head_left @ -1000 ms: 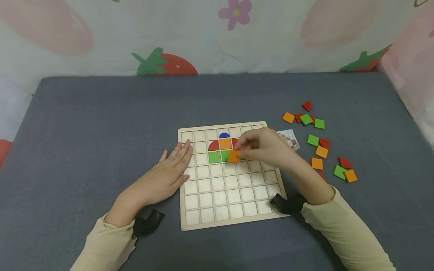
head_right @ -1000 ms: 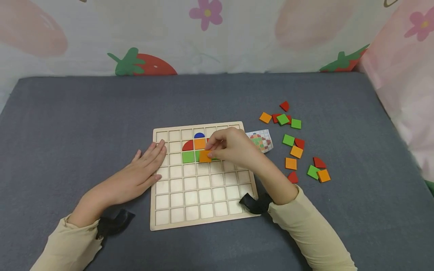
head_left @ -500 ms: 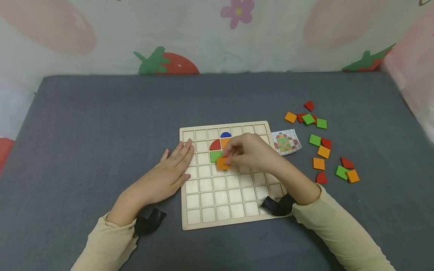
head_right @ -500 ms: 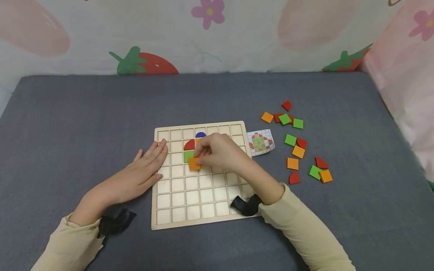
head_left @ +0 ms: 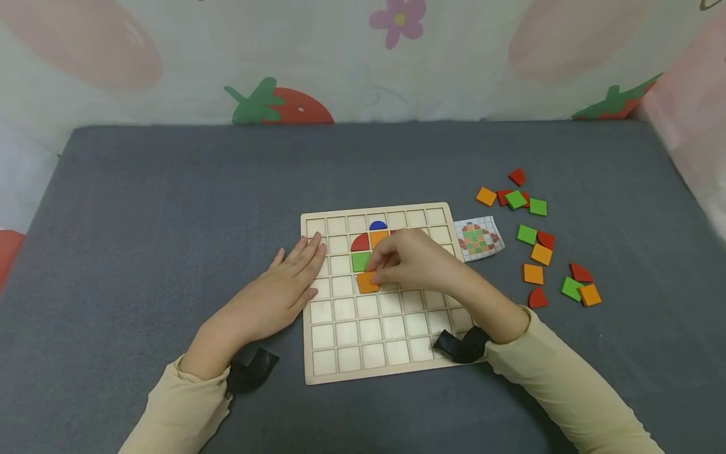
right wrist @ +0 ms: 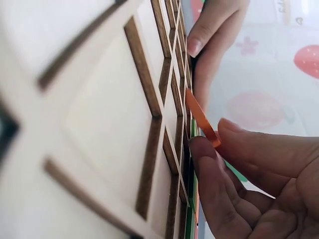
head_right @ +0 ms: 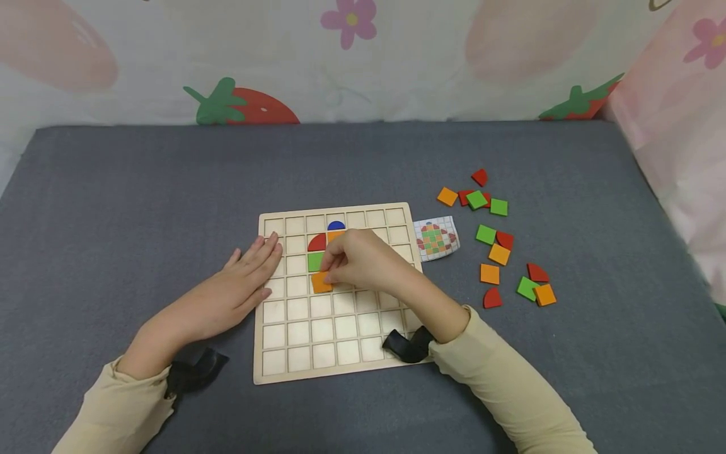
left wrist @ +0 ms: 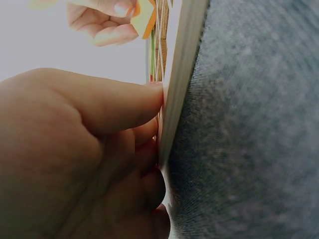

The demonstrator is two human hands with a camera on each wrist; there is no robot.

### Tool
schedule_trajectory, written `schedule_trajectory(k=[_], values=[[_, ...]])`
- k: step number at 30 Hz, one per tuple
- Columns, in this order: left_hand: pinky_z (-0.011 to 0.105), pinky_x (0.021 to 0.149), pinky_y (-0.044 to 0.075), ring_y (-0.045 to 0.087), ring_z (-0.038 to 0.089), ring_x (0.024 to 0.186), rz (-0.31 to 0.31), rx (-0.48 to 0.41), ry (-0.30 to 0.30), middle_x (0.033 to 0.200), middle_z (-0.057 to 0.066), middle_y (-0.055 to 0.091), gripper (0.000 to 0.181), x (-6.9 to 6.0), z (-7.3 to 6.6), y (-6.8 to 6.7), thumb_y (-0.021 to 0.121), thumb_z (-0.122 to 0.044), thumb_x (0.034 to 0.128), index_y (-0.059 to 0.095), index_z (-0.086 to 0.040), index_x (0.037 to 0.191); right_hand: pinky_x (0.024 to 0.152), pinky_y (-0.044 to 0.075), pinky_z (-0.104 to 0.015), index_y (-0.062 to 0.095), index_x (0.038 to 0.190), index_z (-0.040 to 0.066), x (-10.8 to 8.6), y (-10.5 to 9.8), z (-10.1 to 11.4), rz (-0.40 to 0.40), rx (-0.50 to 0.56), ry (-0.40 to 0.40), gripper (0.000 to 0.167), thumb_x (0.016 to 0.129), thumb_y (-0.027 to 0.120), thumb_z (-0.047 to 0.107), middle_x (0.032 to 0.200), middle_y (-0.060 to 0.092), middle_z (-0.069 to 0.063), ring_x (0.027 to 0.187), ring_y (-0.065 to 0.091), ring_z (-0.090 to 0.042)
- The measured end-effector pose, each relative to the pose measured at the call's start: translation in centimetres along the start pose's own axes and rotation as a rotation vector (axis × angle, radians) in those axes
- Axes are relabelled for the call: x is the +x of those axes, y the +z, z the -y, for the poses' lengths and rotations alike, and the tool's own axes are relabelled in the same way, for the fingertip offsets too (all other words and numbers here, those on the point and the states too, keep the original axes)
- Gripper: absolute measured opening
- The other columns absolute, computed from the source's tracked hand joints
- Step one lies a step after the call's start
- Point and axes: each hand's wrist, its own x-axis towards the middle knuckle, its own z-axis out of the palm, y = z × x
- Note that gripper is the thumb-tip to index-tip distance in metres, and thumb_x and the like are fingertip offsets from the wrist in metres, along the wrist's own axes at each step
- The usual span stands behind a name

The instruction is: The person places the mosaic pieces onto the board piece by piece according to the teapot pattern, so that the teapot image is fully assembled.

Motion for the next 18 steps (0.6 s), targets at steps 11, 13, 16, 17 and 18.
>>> schedule_trajectory(k=[11, 13, 16, 17, 18], values=[[0.052, 0.112, 0.012, 0.007, 0.029, 0.143, -0.011, 0.023, -0.006, 0.156, 0.013, 0.01, 0.06, 0.0, -0.21, -0.17, 0.048, -0.017, 0.0985, 0.02, 0.001, 0.149, 0.067, 0.051, -0.024, 0.073, 0.085, 0.002, -0.02, 0.09, -0.15, 0.005, -0.009, -0.032, 0.008, 0.078, 0.075, 0.001, 0.079, 0.068, -0.001, 0.07, 0.062, -0.009], [0.052, 0.112, 0.012, 0.007, 0.029, 0.143, -0.011, 0.018, -0.005, 0.156, 0.013, 0.01, 0.06, -0.02, -0.24, -0.2, 0.048, -0.016, 0.0986, 0.02, 0.001, 0.149, 0.068, 0.051, -0.025, 0.072, 0.085, 0.002, 0.01, 0.09, -0.17, 0.01, 0.008, -0.038, 0.008, 0.078, 0.074, 0.0, 0.079, 0.069, -0.001, 0.07, 0.063, -0.009], [0.052, 0.112, 0.013, 0.007, 0.029, 0.143, -0.017, 0.009, -0.001, 0.156, 0.014, 0.01, 0.06, -0.04, -0.27, -0.21, 0.048, -0.016, 0.0984, 0.02, 0.001, 0.148, 0.068, 0.052, -0.025, 0.072, 0.085, 0.001, 0.02, 0.09, -0.17, 0.019, 0.03, -0.038, 0.008, 0.078, 0.074, -0.001, 0.079, 0.069, -0.002, 0.069, 0.064, -0.009], [0.052, 0.111, 0.013, 0.007, 0.03, 0.143, -0.019, 0.006, 0.002, 0.156, 0.015, 0.01, 0.059, -0.06, -0.3, -0.24, 0.048, -0.015, 0.0984, 0.02, 0.002, 0.148, 0.068, 0.052, -0.025, 0.071, 0.085, 0.001, 0.01, 0.09, -0.16, 0.022, 0.037, -0.035, 0.008, 0.078, 0.074, -0.001, 0.079, 0.069, -0.002, 0.069, 0.064, -0.01], [0.053, 0.111, 0.013, 0.007, 0.03, 0.143, -0.02, 0.005, 0.004, 0.156, 0.015, 0.01, 0.059, -0.08, -0.32, -0.25, 0.048, -0.015, 0.0984, 0.02, 0.002, 0.148, 0.068, 0.052, -0.025, 0.071, 0.085, 0.001, -0.01, 0.09, -0.17, 0.024, 0.043, -0.034, 0.007, 0.078, 0.073, -0.001, 0.079, 0.069, -0.002, 0.069, 0.064, -0.01]])
